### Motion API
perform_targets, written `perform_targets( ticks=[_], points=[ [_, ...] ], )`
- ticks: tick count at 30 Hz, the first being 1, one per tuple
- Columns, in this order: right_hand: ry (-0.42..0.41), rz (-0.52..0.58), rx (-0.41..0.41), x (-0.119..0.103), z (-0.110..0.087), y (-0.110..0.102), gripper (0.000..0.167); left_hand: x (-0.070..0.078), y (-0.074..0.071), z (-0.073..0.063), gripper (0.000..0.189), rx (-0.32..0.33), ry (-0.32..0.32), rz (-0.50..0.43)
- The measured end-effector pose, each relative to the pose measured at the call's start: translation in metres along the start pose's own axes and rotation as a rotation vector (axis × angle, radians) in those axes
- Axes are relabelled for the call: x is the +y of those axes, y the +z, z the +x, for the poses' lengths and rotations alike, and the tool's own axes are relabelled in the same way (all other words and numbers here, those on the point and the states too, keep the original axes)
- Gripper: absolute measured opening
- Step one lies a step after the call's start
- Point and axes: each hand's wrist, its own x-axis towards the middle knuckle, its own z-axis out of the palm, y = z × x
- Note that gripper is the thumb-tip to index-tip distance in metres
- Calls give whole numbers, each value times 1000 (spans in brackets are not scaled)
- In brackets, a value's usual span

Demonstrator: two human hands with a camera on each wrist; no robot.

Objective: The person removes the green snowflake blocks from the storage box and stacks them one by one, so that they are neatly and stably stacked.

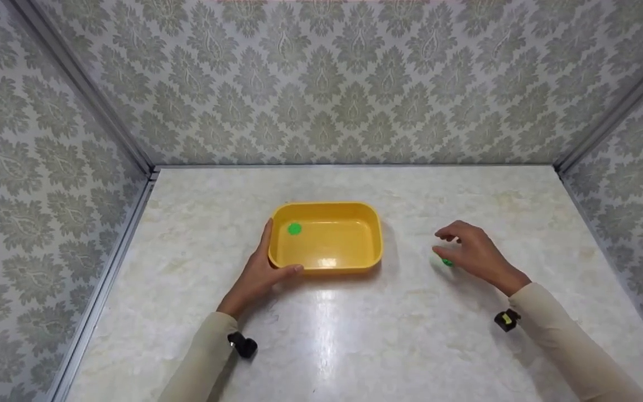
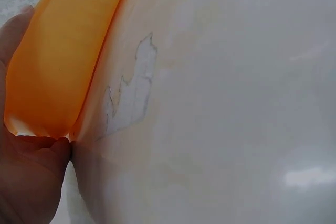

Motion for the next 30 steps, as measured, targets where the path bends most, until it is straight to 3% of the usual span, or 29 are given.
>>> perform_targets(
  ticks=[11, 30],
  points=[
    [-42, 9, -18, -11, 10, 1, 29, 1, 1, 0, 132, 0, 9, -9],
    [-44, -2, -17, -8, 4, 3, 30, 1, 0, 0, 132, 9, 14, 5]
  ],
)
